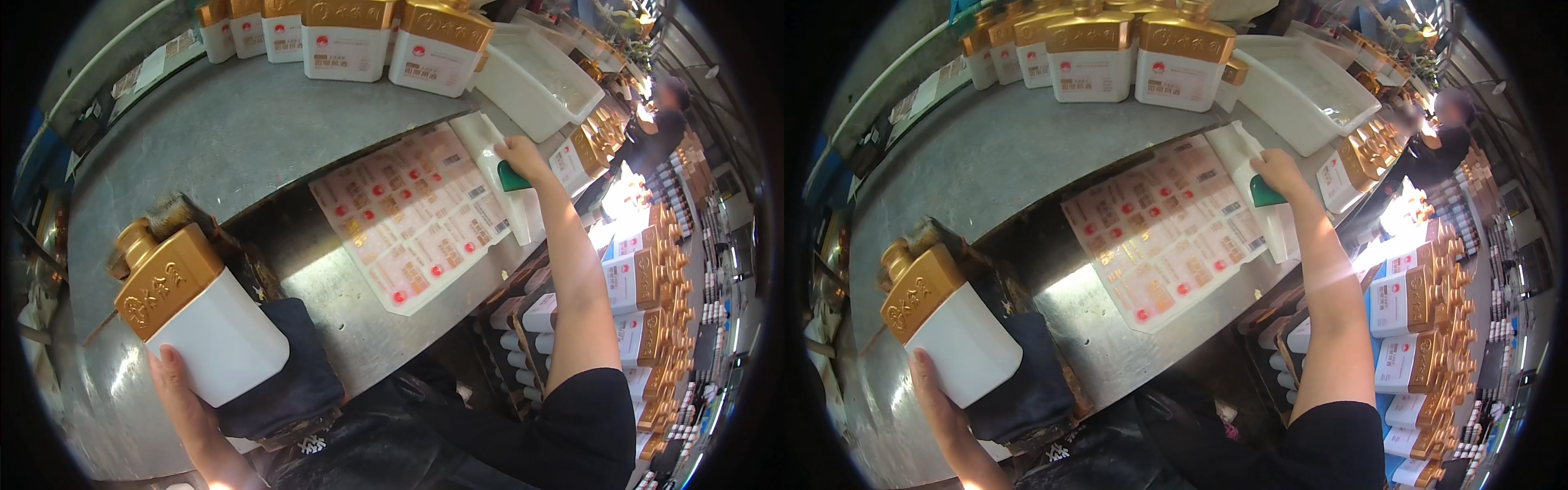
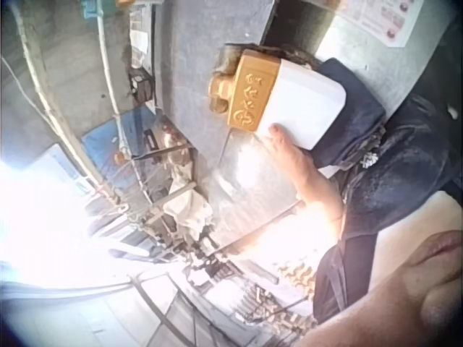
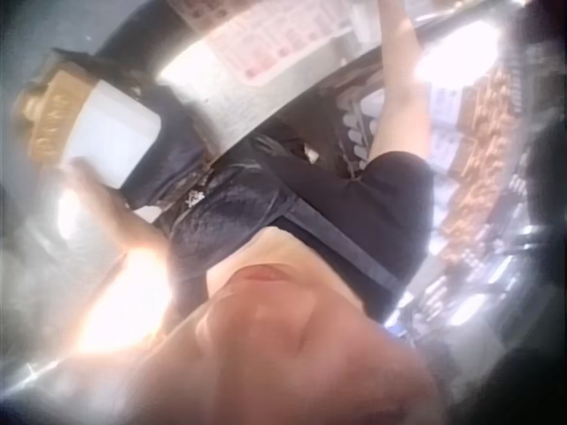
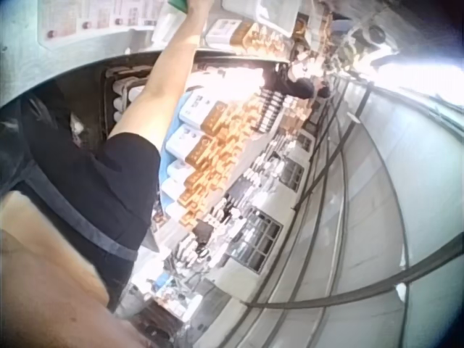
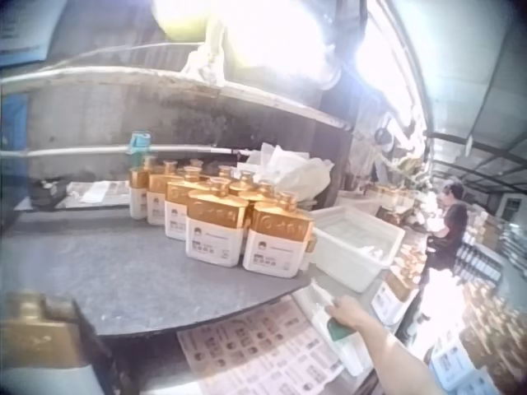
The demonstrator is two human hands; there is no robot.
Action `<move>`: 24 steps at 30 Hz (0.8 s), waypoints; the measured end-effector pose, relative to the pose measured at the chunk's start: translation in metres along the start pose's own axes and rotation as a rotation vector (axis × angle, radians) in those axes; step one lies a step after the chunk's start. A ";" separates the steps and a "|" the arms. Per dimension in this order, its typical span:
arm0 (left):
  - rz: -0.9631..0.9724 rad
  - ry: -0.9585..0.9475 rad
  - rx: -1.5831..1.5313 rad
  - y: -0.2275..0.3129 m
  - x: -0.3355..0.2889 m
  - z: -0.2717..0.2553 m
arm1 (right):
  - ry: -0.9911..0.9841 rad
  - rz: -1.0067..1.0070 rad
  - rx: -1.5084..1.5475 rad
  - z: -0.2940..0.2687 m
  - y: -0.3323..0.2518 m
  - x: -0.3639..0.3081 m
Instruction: The person applies paper labels to the bodies of gold and white bottles. They pick up a bottle, align a label from a sheet, smooth it onto the surface using a green plastic scraper, and then place the bottle on a metal tray. The process is repeated for multiple bottles.
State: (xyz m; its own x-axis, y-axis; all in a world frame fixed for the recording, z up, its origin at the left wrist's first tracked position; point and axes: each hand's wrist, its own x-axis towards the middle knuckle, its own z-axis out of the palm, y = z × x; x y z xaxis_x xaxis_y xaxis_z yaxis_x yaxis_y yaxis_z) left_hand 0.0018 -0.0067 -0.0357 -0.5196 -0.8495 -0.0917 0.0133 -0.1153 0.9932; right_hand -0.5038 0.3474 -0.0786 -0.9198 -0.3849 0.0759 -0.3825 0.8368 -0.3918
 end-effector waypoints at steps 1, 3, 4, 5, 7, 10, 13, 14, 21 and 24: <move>0.009 0.001 0.004 0.001 0.001 0.001 | 0.117 -0.001 -0.055 -0.012 -0.006 -0.003; 0.017 -0.009 -0.007 0.003 0.001 0.002 | 0.348 0.004 -0.165 -0.056 -0.030 -0.021; 0.018 -0.020 -0.014 0.003 0.000 0.003 | 0.403 -0.039 -0.188 -0.080 -0.041 -0.030; 0.024 -0.036 -0.015 0.003 0.001 0.004 | 0.459 -0.082 -0.217 -0.108 -0.052 -0.041; 0.042 -0.070 -0.015 0.005 0.002 0.004 | 0.461 -0.071 -0.398 -0.154 -0.083 -0.062; 0.065 -0.116 -0.037 0.008 0.003 0.006 | 0.547 -0.181 -0.185 -0.191 -0.105 -0.089; 0.081 -0.150 -0.103 0.009 0.004 0.013 | 0.509 -0.297 0.037 -0.213 -0.119 -0.106; 0.081 -0.176 -0.113 0.009 0.005 0.014 | 0.487 -0.342 0.132 -0.219 -0.123 -0.110; 0.114 -0.246 -0.137 0.011 0.010 0.015 | -0.125 -0.483 0.606 -0.217 -0.204 -0.158; 0.126 -0.256 -0.146 0.015 0.007 0.012 | -0.431 -0.626 0.668 -0.185 -0.232 -0.161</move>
State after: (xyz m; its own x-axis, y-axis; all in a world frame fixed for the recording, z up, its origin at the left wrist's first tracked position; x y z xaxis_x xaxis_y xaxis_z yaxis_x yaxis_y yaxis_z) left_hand -0.0117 -0.0081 -0.0205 -0.7042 -0.7065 0.0709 0.2043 -0.1060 0.9732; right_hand -0.2828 0.2870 0.1699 -0.4103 -0.8982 0.1579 -0.5365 0.0977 -0.8382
